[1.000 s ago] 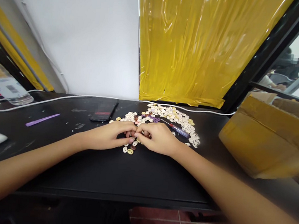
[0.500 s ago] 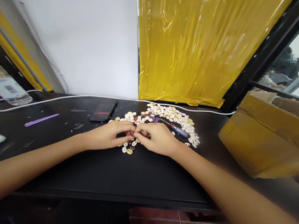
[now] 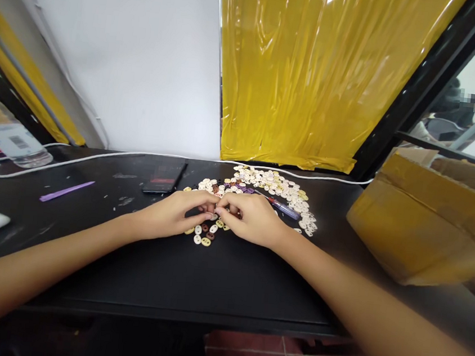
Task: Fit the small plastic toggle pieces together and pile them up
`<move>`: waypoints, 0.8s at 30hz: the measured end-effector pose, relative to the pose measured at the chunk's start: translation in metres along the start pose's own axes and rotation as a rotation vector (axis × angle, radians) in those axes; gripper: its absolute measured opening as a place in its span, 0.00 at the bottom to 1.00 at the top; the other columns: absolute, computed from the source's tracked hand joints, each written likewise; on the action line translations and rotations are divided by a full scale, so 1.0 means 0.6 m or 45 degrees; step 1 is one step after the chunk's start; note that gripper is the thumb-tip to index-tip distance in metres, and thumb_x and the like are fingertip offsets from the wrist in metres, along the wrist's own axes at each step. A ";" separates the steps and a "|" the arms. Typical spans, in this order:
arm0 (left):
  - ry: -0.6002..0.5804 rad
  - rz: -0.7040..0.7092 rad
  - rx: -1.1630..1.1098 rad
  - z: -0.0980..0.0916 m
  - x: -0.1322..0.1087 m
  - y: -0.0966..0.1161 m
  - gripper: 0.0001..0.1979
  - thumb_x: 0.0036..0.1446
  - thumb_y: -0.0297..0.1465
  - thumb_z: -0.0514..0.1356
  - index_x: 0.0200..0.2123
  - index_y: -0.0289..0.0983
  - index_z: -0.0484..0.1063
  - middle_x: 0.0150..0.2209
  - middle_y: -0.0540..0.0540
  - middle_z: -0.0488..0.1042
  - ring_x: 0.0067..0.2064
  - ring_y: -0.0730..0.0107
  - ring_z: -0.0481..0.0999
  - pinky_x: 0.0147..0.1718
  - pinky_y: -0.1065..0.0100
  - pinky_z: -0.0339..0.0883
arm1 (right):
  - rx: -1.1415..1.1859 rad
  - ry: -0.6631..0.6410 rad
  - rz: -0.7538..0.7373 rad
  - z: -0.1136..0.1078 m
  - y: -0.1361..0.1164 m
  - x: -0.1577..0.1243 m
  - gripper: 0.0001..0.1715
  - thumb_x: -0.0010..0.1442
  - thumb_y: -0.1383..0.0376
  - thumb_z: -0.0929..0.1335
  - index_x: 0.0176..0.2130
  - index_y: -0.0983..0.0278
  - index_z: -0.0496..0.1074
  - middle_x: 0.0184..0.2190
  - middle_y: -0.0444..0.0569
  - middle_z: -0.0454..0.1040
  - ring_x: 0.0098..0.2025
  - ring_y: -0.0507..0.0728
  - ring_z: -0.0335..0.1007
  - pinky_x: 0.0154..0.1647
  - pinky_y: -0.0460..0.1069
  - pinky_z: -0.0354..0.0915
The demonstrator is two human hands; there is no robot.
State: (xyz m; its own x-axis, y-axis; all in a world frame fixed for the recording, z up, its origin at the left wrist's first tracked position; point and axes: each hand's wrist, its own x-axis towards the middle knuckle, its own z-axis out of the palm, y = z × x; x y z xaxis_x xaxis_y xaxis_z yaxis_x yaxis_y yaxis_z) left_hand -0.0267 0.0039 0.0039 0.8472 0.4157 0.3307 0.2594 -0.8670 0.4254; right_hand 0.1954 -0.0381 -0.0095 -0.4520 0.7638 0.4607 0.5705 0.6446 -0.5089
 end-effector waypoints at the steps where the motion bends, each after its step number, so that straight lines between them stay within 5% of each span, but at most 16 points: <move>1: 0.032 0.008 -0.020 0.001 0.000 -0.001 0.12 0.65 0.26 0.55 0.51 0.38 0.69 0.39 0.46 0.74 0.38 0.70 0.75 0.40 0.67 0.68 | -0.002 0.006 0.005 0.000 0.001 0.000 0.05 0.61 0.67 0.67 0.36 0.64 0.75 0.22 0.40 0.69 0.23 0.48 0.60 0.28 0.44 0.56; 9: 0.188 0.048 -0.136 0.004 -0.001 0.001 0.18 0.64 0.26 0.57 0.57 0.38 0.66 0.47 0.43 0.76 0.42 0.70 0.77 0.41 0.68 0.73 | -0.003 0.012 -0.007 0.006 0.001 0.000 0.10 0.64 0.61 0.67 0.35 0.64 0.74 0.20 0.39 0.68 0.21 0.47 0.59 0.26 0.44 0.55; 24: 0.139 -0.011 -0.142 0.004 -0.004 0.007 0.20 0.60 0.23 0.59 0.55 0.38 0.67 0.34 0.50 0.78 0.34 0.72 0.79 0.37 0.70 0.71 | 0.031 0.038 -0.119 0.017 -0.001 -0.004 0.04 0.60 0.69 0.67 0.32 0.63 0.71 0.21 0.39 0.68 0.22 0.48 0.61 0.28 0.44 0.56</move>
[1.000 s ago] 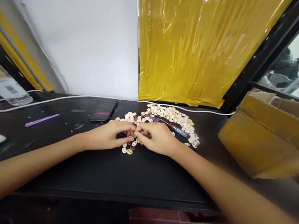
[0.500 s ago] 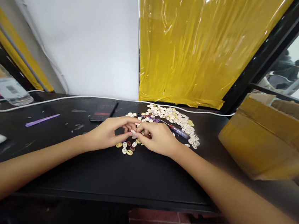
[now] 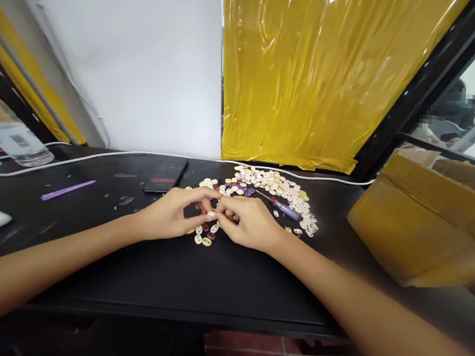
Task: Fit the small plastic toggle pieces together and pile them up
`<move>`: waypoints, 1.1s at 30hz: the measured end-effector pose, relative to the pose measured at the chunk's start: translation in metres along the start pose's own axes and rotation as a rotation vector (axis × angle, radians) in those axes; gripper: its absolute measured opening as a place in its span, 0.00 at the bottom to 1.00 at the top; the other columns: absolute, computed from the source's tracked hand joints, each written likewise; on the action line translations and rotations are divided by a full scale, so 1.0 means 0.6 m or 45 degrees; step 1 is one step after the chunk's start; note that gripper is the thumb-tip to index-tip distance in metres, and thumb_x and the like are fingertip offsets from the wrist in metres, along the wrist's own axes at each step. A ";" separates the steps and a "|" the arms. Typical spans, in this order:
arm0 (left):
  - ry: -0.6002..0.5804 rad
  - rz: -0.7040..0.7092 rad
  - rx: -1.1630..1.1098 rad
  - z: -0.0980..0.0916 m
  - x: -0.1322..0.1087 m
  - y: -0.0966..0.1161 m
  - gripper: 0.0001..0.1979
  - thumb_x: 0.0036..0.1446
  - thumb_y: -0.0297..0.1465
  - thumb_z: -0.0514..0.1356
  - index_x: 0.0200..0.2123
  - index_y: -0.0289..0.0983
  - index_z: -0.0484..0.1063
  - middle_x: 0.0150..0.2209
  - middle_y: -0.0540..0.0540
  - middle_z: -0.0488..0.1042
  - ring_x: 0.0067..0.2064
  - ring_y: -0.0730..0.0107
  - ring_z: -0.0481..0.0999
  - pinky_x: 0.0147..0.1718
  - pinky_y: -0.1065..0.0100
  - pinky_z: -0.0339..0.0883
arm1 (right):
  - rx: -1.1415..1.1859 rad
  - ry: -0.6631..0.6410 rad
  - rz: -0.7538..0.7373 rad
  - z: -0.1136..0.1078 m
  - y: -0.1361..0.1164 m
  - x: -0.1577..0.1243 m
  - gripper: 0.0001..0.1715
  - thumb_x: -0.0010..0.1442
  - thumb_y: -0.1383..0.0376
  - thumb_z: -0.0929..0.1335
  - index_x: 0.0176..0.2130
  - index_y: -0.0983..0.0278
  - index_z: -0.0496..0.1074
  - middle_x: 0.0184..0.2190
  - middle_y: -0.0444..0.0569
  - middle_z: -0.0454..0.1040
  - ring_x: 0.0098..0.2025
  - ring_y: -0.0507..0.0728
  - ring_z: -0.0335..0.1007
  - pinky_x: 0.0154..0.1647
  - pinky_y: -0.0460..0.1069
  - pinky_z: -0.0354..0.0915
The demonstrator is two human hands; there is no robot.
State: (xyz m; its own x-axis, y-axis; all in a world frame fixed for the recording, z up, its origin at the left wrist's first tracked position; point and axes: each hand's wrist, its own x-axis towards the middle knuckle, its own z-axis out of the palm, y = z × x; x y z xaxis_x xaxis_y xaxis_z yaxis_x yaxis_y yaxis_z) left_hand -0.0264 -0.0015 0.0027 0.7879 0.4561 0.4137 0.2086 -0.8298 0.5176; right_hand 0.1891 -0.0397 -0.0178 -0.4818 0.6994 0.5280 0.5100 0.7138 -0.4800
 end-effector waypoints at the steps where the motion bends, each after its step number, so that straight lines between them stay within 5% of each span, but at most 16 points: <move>1: -0.004 0.000 0.009 0.001 0.000 0.000 0.19 0.60 0.23 0.59 0.54 0.39 0.67 0.34 0.51 0.78 0.35 0.72 0.78 0.37 0.71 0.70 | -0.004 0.000 -0.015 0.000 -0.001 0.000 0.05 0.59 0.71 0.66 0.31 0.63 0.70 0.21 0.40 0.68 0.23 0.48 0.61 0.28 0.44 0.56; 24: 0.015 0.028 0.017 0.005 0.001 0.002 0.17 0.61 0.23 0.58 0.53 0.38 0.68 0.36 0.49 0.78 0.34 0.73 0.79 0.37 0.71 0.71 | -0.041 0.106 -0.005 0.006 -0.005 0.000 0.05 0.56 0.72 0.66 0.29 0.64 0.69 0.20 0.39 0.66 0.22 0.48 0.60 0.27 0.44 0.55; 33: 0.069 -0.010 0.035 0.001 0.001 0.003 0.20 0.59 0.23 0.57 0.54 0.38 0.67 0.34 0.49 0.78 0.33 0.72 0.78 0.36 0.71 0.71 | 0.088 0.232 0.198 0.002 -0.008 0.004 0.03 0.60 0.67 0.65 0.33 0.64 0.68 0.19 0.38 0.63 0.21 0.48 0.57 0.25 0.45 0.55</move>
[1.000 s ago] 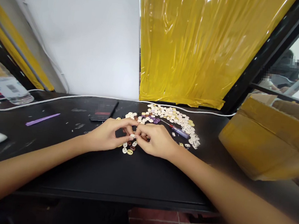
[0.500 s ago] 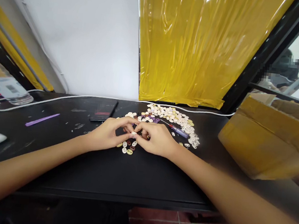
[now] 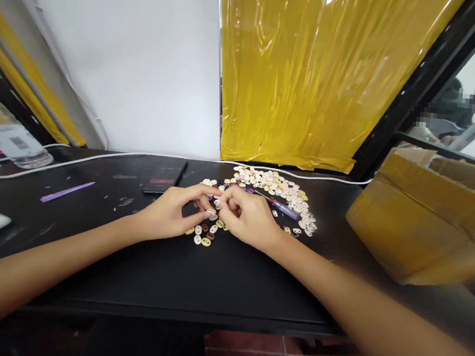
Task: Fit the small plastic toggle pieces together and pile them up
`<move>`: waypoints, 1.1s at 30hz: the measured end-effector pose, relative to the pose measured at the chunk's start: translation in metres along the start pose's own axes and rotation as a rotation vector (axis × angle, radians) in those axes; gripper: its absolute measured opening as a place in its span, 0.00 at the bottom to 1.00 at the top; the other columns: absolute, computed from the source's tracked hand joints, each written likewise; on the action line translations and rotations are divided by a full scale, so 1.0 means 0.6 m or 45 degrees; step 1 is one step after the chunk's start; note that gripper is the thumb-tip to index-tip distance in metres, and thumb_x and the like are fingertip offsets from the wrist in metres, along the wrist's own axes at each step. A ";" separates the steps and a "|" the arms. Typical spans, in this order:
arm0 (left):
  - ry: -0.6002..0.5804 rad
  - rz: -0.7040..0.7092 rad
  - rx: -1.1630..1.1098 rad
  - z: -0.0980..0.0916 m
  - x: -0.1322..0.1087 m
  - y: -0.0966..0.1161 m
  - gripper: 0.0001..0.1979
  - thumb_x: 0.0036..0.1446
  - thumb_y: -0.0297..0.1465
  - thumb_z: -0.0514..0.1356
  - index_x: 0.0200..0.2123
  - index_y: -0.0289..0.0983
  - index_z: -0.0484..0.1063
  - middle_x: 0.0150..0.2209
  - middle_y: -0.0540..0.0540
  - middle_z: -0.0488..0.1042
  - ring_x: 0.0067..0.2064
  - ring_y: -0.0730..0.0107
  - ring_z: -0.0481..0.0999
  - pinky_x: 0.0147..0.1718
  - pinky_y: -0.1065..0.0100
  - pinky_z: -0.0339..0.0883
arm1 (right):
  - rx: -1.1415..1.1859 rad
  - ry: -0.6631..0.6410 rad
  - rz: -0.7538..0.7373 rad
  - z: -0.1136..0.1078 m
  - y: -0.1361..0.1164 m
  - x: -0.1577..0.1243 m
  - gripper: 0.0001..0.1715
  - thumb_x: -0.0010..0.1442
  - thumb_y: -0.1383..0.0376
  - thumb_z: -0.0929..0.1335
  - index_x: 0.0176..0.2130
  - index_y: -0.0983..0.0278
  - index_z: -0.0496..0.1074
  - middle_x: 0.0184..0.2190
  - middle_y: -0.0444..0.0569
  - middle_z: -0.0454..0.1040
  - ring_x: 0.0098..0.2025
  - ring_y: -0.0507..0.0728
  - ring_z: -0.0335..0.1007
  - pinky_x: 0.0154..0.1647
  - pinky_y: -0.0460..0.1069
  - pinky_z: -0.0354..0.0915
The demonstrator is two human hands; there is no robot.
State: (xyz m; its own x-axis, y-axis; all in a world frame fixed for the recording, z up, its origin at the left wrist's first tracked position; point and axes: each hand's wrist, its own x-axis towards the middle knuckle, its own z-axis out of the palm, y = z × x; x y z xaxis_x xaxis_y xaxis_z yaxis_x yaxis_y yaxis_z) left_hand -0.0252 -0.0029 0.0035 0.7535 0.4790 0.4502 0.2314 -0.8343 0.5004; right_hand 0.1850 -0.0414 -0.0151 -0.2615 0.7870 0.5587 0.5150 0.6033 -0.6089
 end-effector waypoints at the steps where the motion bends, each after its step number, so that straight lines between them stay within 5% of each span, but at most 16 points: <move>1: 0.008 -0.008 0.004 -0.001 0.000 0.000 0.19 0.58 0.23 0.57 0.53 0.37 0.68 0.34 0.49 0.78 0.33 0.72 0.78 0.36 0.70 0.71 | 0.022 0.001 0.040 -0.005 0.002 0.002 0.04 0.60 0.66 0.65 0.33 0.64 0.69 0.19 0.38 0.63 0.21 0.48 0.57 0.24 0.45 0.56; 6: -0.012 -0.050 0.022 -0.004 -0.003 -0.003 0.11 0.56 0.23 0.57 0.42 0.36 0.73 0.33 0.48 0.79 0.34 0.70 0.78 0.35 0.70 0.71 | -0.020 -0.160 0.166 -0.032 0.026 0.012 0.03 0.53 0.69 0.67 0.28 0.64 0.70 0.18 0.40 0.66 0.21 0.49 0.60 0.24 0.45 0.57; 11: -0.030 -0.049 0.061 -0.010 -0.002 -0.013 0.12 0.57 0.22 0.55 0.42 0.37 0.74 0.31 0.50 0.79 0.33 0.71 0.79 0.37 0.70 0.70 | -0.132 -0.283 0.195 -0.037 0.041 0.016 0.08 0.55 0.66 0.67 0.25 0.64 0.70 0.19 0.42 0.69 0.22 0.50 0.63 0.25 0.45 0.57; 15: -0.014 -0.031 0.150 -0.014 0.002 -0.022 0.11 0.60 0.23 0.55 0.43 0.37 0.74 0.38 0.47 0.79 0.40 0.68 0.78 0.43 0.67 0.70 | -0.199 -0.266 0.212 -0.031 0.040 0.017 0.17 0.60 0.61 0.66 0.22 0.64 0.68 0.18 0.42 0.68 0.22 0.50 0.62 0.25 0.46 0.55; 20: -0.175 0.110 0.260 -0.007 0.002 -0.029 0.14 0.65 0.27 0.54 0.52 0.39 0.73 0.51 0.43 0.76 0.54 0.60 0.72 0.55 0.56 0.64 | -0.185 -0.247 0.195 -0.026 0.037 0.015 0.16 0.61 0.61 0.66 0.24 0.64 0.68 0.19 0.41 0.68 0.22 0.50 0.62 0.25 0.45 0.55; 33: -0.165 0.025 0.257 -0.003 -0.001 -0.036 0.13 0.64 0.27 0.54 0.47 0.39 0.77 0.49 0.42 0.74 0.53 0.60 0.73 0.54 0.57 0.66 | -0.199 -0.273 0.132 -0.024 0.030 0.015 0.15 0.61 0.62 0.66 0.24 0.64 0.69 0.20 0.42 0.69 0.23 0.50 0.62 0.26 0.46 0.55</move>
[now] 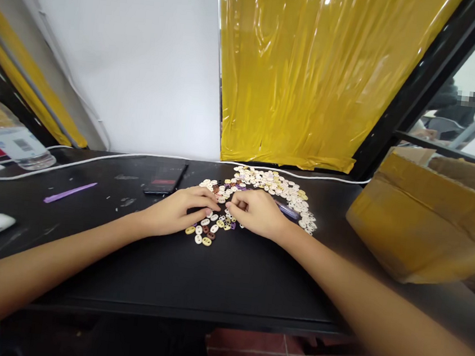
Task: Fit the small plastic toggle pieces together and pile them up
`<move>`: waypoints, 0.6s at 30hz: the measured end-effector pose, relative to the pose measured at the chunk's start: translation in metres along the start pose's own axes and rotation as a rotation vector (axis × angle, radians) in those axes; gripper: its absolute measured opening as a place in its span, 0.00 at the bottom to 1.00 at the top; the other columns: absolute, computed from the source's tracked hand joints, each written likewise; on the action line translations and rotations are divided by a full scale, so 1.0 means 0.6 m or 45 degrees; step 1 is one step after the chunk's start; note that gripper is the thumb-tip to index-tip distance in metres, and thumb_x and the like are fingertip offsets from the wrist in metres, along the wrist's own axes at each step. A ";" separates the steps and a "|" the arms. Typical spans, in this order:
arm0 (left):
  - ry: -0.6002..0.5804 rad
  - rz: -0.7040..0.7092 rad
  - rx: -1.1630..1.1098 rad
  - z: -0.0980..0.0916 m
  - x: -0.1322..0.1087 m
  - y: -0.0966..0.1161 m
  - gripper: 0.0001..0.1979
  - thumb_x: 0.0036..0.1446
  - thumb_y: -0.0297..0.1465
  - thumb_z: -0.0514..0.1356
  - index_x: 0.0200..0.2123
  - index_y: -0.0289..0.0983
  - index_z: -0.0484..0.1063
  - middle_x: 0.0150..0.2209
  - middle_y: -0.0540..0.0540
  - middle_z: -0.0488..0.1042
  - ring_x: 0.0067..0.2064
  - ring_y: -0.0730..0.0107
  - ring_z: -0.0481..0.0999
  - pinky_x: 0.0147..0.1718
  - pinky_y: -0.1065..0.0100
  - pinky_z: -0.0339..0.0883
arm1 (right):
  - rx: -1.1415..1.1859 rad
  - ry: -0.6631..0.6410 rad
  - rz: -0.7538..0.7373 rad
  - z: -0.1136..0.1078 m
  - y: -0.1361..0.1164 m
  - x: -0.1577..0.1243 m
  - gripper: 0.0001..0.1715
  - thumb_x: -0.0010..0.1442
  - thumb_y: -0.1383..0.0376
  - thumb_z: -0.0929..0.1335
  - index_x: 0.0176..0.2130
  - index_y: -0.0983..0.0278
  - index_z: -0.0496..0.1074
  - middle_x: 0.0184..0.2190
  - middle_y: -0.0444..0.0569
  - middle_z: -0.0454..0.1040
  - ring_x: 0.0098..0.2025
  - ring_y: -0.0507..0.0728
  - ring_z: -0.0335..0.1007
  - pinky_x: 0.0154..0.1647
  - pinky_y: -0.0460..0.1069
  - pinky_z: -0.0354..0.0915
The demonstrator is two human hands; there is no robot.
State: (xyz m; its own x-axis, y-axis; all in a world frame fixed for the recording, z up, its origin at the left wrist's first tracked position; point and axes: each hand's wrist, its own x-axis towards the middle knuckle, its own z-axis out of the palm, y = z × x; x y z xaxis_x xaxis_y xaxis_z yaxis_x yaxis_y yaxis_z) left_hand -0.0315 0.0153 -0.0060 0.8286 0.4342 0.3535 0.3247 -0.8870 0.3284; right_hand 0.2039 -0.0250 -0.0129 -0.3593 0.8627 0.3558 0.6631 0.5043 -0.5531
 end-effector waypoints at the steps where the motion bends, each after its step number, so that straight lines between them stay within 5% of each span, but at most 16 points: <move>1: -0.005 -0.013 0.015 0.001 0.000 -0.001 0.12 0.64 0.26 0.55 0.46 0.39 0.77 0.49 0.42 0.75 0.54 0.60 0.73 0.55 0.56 0.66 | -0.003 -0.002 0.000 0.000 0.000 0.000 0.15 0.61 0.62 0.66 0.24 0.64 0.69 0.20 0.42 0.69 0.23 0.50 0.62 0.26 0.46 0.55; 11: 0.065 -0.040 0.005 0.004 0.004 -0.005 0.19 0.55 0.16 0.53 0.41 0.37 0.78 0.41 0.44 0.78 0.45 0.64 0.77 0.48 0.60 0.71 | 0.000 0.002 0.016 -0.002 -0.002 -0.001 0.14 0.61 0.62 0.66 0.25 0.64 0.70 0.20 0.42 0.69 0.23 0.50 0.63 0.26 0.46 0.55; 18: 0.078 -0.086 -0.005 0.000 0.002 -0.003 0.14 0.57 0.19 0.54 0.39 0.37 0.76 0.38 0.45 0.74 0.38 0.68 0.75 0.41 0.64 0.71 | 0.014 0.006 0.005 -0.001 0.000 -0.001 0.15 0.61 0.62 0.66 0.24 0.64 0.70 0.19 0.42 0.69 0.22 0.50 0.62 0.25 0.46 0.55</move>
State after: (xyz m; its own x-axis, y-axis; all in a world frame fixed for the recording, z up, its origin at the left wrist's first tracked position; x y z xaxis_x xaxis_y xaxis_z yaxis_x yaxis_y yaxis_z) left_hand -0.0310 0.0172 -0.0062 0.7756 0.5018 0.3830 0.3771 -0.8548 0.3565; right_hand 0.2044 -0.0255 -0.0129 -0.3535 0.8646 0.3570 0.6575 0.5011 -0.5626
